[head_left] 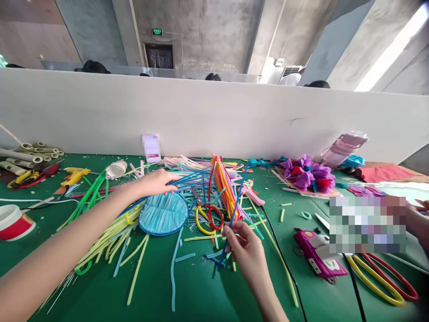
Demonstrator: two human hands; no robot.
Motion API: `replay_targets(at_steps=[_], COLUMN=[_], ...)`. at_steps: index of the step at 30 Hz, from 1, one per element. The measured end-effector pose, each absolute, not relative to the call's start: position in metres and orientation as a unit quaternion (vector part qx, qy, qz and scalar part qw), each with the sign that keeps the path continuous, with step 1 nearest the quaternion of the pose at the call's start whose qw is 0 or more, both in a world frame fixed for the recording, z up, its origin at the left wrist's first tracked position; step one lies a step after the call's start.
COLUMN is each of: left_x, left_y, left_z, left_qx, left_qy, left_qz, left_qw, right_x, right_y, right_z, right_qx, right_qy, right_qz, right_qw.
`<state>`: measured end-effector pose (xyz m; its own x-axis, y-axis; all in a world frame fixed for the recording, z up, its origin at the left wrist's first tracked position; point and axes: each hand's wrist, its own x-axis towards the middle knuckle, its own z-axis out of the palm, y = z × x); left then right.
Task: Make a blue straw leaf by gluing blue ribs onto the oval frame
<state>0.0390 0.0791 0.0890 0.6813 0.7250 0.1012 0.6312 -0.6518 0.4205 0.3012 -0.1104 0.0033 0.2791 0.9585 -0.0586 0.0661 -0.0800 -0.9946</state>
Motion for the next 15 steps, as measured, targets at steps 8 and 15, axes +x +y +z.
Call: replay_targets(at_steps=[8, 15], left_x=[0.039, 0.061], left_y=[0.046, 0.012], left_z=[0.096, 0.044], left_qx=[0.665, 0.512], left_qy=[0.418, 0.457], left_qz=[0.179, 0.296], left_qw=[0.592, 0.664], right_x=[0.255, 0.223], right_y=[-0.097, -0.066], right_z=[0.003, 0.005], right_qx=[-0.467, -0.446], right_qy=[-0.391, -0.451], right_qz=[0.595, 0.633], right_qw=[0.525, 0.444])
